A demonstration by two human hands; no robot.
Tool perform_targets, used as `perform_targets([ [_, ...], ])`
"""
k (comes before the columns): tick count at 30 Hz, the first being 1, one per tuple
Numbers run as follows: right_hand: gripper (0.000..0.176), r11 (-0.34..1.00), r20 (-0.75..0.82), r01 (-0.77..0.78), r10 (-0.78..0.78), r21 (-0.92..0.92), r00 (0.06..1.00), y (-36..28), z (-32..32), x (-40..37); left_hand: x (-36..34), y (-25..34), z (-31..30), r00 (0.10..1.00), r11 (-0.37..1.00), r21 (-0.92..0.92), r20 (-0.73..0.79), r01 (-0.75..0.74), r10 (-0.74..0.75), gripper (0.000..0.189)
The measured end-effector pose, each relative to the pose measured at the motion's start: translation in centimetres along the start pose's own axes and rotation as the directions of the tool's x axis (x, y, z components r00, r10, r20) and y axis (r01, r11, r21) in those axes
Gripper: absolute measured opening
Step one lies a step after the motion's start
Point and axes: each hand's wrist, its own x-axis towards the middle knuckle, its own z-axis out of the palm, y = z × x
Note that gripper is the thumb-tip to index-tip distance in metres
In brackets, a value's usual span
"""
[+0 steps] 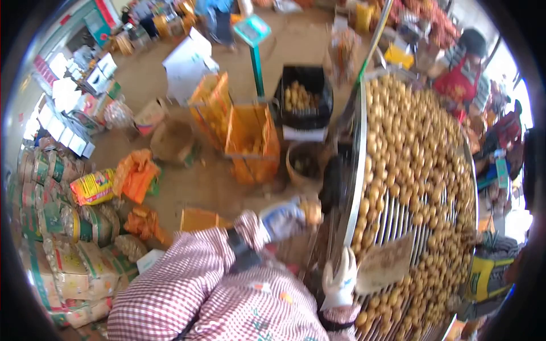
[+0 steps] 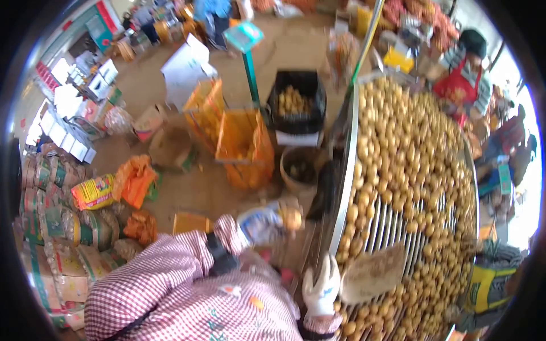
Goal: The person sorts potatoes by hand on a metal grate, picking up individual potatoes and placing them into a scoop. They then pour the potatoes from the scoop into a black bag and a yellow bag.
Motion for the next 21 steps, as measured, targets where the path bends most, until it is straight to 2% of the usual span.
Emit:
perform_targets([
  [2, 0.055, 0.984, 0.123, -0.026, 0.047, -0.174, 0.991, 0.9, 0.6, -1.7, -1.0, 2.5, 1.6, 0.983, 0.985, 0.148, -0.146, -0.088, 0.110, 0.066],
  [4, 0.062, 0.938, 0.258, 0.041, 0.053, -0.345, 0.965, 1.4, 0.9, -3.0, -0.9, 3.9, -0.6, 0.975, 0.961, 0.194, -0.069, -0.195, 0.212, 0.073],
  [6, 0.057, 0.941, 0.240, 0.038, 0.047, -0.336, 0.970, 1.4, 0.8, -2.6, -1.8, 5.0, -0.6, 0.962, 0.951, 0.218, -0.119, -0.218, 0.247, 0.073],
  [8, 0.054, 0.926, 0.230, 0.040, 0.052, -0.376, 0.972, 1.5, 1.2, -2.6, -2.7, 5.5, -1.4, 0.952, 0.913, 0.325, -0.097, -0.246, 0.291, 0.070],
  [9, 0.052, 0.930, 0.224, 0.036, 0.051, -0.367, 0.973, 1.6, 1.3, -2.5, -3.0, 5.6, -1.6, 0.940, 0.891, 0.383, -0.133, -0.245, 0.315, 0.066],
  [10, 0.051, 0.932, 0.220, 0.035, 0.048, -0.359, 0.974, 1.7, 1.2, -2.4, -3.1, 5.5, -1.8, 0.939, 0.895, 0.374, -0.140, -0.243, 0.314, 0.066],
  [12, 0.049, 0.932, 0.222, 0.020, 0.065, -0.361, 0.973, 1.9, 1.5, -2.5, -3.6, 5.5, -2.4, 0.904, 0.746, 0.647, -0.207, -0.161, 0.374, 0.063],
  [14, 0.048, 0.933, 0.221, 0.007, 0.078, -0.359, 0.972, 1.9, 1.7, -2.5, -4.5, 5.7, -2.9, 0.911, 0.745, 0.655, -0.221, -0.126, 0.348, 0.062],
  [20, 0.045, 0.932, 0.197, 0.023, 0.052, -0.362, 0.979, 2.2, 2.0, -2.5, -6.1, 6.1, -5.6, 0.883, 0.751, 0.627, -0.208, -0.209, 0.420, 0.056],
  [21, 0.044, 0.930, 0.197, 0.026, 0.051, -0.367, 0.979, 2.3, 2.1, -2.5, -6.4, 6.1, -5.9, 0.856, 0.745, 0.629, -0.239, -0.222, 0.458, 0.054],
])
